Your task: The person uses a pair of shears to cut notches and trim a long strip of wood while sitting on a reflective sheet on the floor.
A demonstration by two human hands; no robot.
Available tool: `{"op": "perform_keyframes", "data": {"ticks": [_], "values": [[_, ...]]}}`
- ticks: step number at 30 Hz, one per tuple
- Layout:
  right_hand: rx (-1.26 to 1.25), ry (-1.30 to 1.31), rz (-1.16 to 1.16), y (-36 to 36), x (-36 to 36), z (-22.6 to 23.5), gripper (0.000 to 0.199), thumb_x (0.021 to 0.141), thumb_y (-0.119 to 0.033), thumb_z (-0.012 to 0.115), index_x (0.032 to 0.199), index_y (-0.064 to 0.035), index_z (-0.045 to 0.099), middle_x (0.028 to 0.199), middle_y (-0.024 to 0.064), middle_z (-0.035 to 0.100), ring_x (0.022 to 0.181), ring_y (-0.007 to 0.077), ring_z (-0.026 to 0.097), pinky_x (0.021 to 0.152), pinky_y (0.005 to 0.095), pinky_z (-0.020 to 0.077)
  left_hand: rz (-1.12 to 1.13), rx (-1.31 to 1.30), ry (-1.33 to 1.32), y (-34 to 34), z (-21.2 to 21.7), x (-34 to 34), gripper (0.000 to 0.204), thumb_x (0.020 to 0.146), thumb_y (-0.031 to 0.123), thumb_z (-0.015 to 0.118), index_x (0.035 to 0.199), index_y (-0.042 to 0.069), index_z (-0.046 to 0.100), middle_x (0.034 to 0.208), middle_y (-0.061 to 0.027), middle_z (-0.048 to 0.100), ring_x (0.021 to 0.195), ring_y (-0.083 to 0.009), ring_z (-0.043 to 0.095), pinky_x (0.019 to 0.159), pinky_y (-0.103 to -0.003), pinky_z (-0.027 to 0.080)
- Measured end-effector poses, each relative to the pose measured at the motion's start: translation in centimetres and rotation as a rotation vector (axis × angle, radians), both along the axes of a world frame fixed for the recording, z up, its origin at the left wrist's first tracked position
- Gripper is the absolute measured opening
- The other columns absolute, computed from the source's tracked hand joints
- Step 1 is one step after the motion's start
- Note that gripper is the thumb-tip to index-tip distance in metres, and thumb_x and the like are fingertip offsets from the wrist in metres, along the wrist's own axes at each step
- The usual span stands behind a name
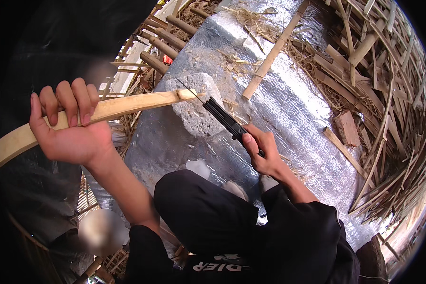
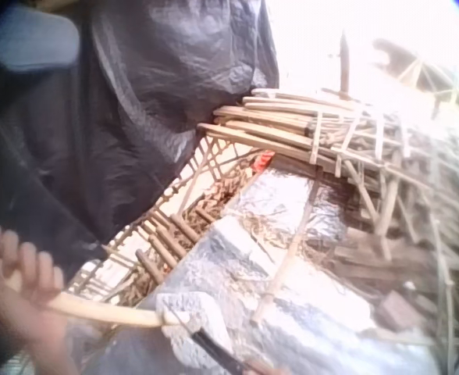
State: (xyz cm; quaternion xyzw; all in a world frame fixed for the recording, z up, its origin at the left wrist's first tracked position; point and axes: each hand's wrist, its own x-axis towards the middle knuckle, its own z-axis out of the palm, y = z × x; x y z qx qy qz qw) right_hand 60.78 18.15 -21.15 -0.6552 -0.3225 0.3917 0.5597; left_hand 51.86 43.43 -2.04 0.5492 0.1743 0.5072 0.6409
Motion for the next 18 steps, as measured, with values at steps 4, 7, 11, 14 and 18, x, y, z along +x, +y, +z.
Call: {"op": "perform_keyframes", "data": {"ticks": [4,7,11,14,18], "values": [[0.112,0.008,-0.251,-3.7,-0.1,-1.1,0.037,0.105,-0.031,0.045,0.102,0.0003,0.063,0.058,0.0047,0.045,0.052,0.0142,0.043,0.053,0.0337,0.0363,-0.242,0.092,0.048,-0.9,-0.1,1.4,0.040,0.101,0.027,0.042,0.065,0.017,0.027,0.052,0.0009,0.024,0.047,-0.0096,0.021,0.048,-0.026,0.020],[0.057,0.035,-0.391,-8.6,0.3,-1.8,0.045,0.106,-0.039,0.042,0.104,0.0001,0.066,0.058,-0.0008,0.044,0.053,0.0079,0.040,0.052,0.0278,0.0323,-0.338,0.071,0.016,-3.2,-2.6,3.0,0.041,0.102,0.027,0.040,0.065,0.017,0.027,0.052,0.0006,0.024,0.047,-0.0098,0.021,0.048,-0.026,0.020],[0.057,0.101,-0.524,-12.5,-0.1,-1.4,0.056,0.106,-0.049,0.039,0.104,0.0011,0.064,0.059,-0.0067,0.037,0.053,0.0043,0.032,0.050,0.0250,0.0229,-0.318,0.152,0.108,-4.5,-2.2,3.8,0.043,0.101,0.027,0.041,0.063,0.016,0.025,0.052,0.0027,0.018,0.045,-0.0079,0.016,0.045,-0.026,0.018],[0.047,-0.010,-0.497,-13.2,2.3,1.5,0.059,0.105,-0.053,0.039,0.104,0.0013,0.063,0.059,-0.0080,0.035,0.052,0.0037,0.030,0.050,0.0243,0.0212,-0.363,0.172,0.111,-3.8,-0.7,3.9,0.042,0.102,0.027,0.040,0.065,0.016,0.024,0.053,0.0025,0.020,0.047,-0.0083,0.018,0.047,-0.026,0.019],[0.091,-0.145,-0.349,-12.0,5.5,6.7,0.059,0.107,-0.051,0.037,0.106,0.0016,0.064,0.058,-0.0094,0.033,0.050,0.0029,0.025,0.048,0.0247,0.0184,-0.350,0.148,0.084,-3.0,-0.8,1.9,0.042,0.103,0.028,0.040,0.066,0.016,0.025,0.053,0.0029,0.021,0.048,-0.0084,0.019,0.050,-0.026,0.020]]}}
